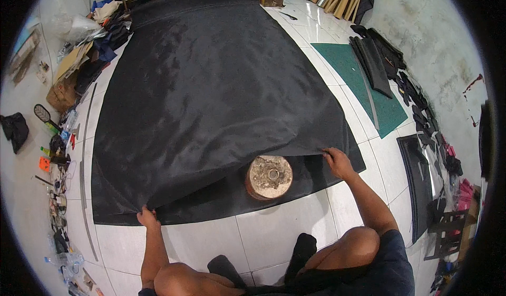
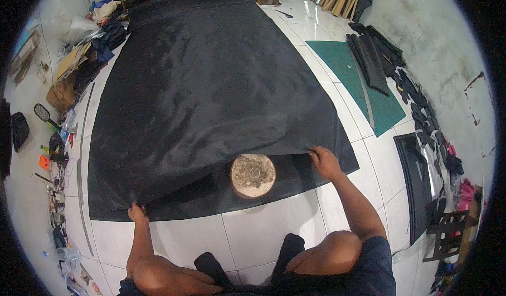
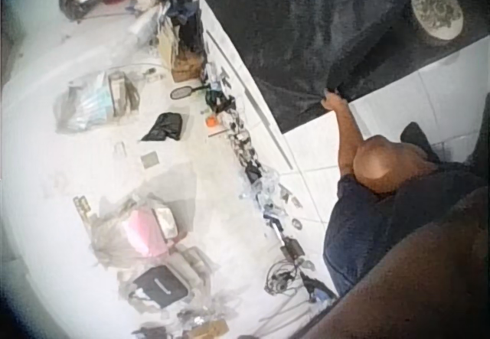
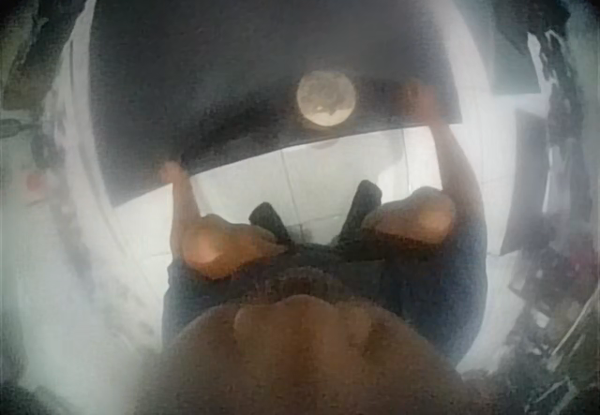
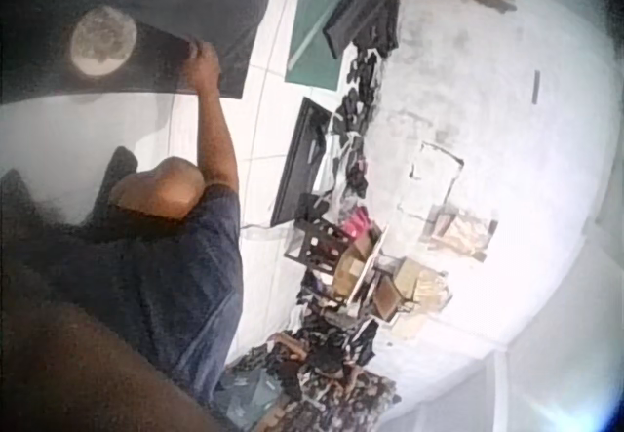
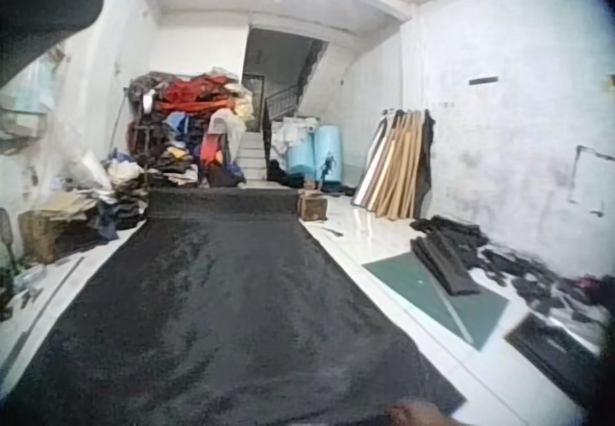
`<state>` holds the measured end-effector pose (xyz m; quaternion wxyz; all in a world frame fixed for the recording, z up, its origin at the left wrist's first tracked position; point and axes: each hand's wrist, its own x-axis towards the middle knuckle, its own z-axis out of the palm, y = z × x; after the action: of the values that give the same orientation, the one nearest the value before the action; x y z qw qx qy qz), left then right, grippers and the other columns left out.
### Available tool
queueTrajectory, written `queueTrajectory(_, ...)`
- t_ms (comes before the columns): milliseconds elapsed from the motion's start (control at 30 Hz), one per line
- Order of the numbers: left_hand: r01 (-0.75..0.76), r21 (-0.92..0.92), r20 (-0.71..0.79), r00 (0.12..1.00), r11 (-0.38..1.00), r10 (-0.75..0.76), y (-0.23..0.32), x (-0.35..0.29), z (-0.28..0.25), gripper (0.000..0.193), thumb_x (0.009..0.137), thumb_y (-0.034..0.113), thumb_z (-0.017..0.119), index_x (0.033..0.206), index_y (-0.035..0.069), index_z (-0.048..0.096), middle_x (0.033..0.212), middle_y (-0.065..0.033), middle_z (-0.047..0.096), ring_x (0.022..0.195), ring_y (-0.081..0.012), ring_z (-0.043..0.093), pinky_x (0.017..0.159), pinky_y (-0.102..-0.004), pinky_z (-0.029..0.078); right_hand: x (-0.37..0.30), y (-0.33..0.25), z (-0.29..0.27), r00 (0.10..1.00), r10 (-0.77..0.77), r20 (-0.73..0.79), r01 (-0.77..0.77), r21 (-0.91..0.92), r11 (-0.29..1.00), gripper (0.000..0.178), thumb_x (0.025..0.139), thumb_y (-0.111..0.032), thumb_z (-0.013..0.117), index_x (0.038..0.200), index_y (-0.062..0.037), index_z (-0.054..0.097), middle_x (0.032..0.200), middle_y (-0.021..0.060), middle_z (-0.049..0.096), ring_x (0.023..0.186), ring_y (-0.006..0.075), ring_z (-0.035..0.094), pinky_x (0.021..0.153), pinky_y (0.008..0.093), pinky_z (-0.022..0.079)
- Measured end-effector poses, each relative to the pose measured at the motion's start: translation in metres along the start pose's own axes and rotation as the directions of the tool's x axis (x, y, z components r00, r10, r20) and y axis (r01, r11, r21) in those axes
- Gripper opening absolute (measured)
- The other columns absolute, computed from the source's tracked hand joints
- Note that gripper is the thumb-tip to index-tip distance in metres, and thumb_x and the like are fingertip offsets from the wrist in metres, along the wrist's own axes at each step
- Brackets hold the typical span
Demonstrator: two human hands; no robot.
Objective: The person cuts a large black fabric sheet on the floor using scissors. They repeatedly unfold, align, and cut the fabric into sections, then fold and stack the pieces.
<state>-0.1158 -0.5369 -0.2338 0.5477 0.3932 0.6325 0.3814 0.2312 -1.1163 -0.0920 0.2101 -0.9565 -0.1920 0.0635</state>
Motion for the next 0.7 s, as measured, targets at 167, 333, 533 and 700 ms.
queueTrajectory(167, 0.092, -0.067, 0.158, 0.984, 0.993, -0.081, -0.004, -0.013, 0.001, 0.031, 0.088, 0.027, 0.063, 0.100, 0.003, 0.047, 0.072, -0.0071, 0.053, 0.048, -0.0122, 0.051, 0.040, -0.0209, 0.044, -0.014, -0.026, -0.009, 0.981, -0.195, 0.015, 0.190, -0.311, 0.931, 0.043, 0.086, -0.038, 0.061, 0.117, -0.0080, 0.060, 0.114, 0.0170, 0.060, 0.103, 0.0339, 0.060, 0.084, 0.0443, 0.050)
queueTrajectory(333, 0.401, -0.015, 0.539, 0.775, 0.916, -0.330, -0.019, -0.054, 0.011, 0.070, 0.077, 0.059, 0.067, 0.106, -0.001, 0.046, 0.086, -0.0145, 0.056, 0.064, -0.0206, 0.059, 0.051, -0.0262, 0.052, -0.013, -0.137, 0.010, 0.876, -0.450, 0.171, 0.472, -0.119, 0.874, 0.052, 0.084, -0.048, 0.061, 0.116, -0.0074, 0.056, 0.105, 0.0180, 0.062, 0.095, 0.0340, 0.063, 0.074, 0.0438, 0.052)
queueTrajectory(533, 0.345, 0.138, 0.676, 0.652, 0.928, -0.343, -0.021, -0.085, 0.047, 0.049, 0.091, 0.044, 0.056, 0.112, 0.000, 0.046, 0.093, -0.0153, 0.057, 0.076, -0.0223, 0.060, 0.064, -0.0324, 0.054, 0.005, -0.141, 0.044, 0.786, -0.519, 0.337, 0.587, -0.143, 0.797, 0.047, 0.085, -0.047, 0.060, 0.106, -0.0054, 0.055, 0.078, 0.0211, 0.065, 0.075, 0.0372, 0.066, 0.067, 0.0463, 0.052)
queueTrajectory(700, 0.391, 0.207, 0.689, 0.593, 0.897, -0.417, -0.020, -0.072, 0.045, 0.049, 0.090, 0.045, 0.057, 0.115, 0.005, 0.047, 0.091, -0.0129, 0.059, 0.078, -0.0226, 0.061, 0.069, -0.0347, 0.055, 0.008, -0.137, 0.058, 0.752, -0.609, 0.252, 0.631, -0.006, 0.776, 0.043, 0.081, -0.040, 0.064, 0.104, -0.0051, 0.055, 0.075, 0.0192, 0.066, 0.070, 0.0367, 0.066, 0.065, 0.0466, 0.053)
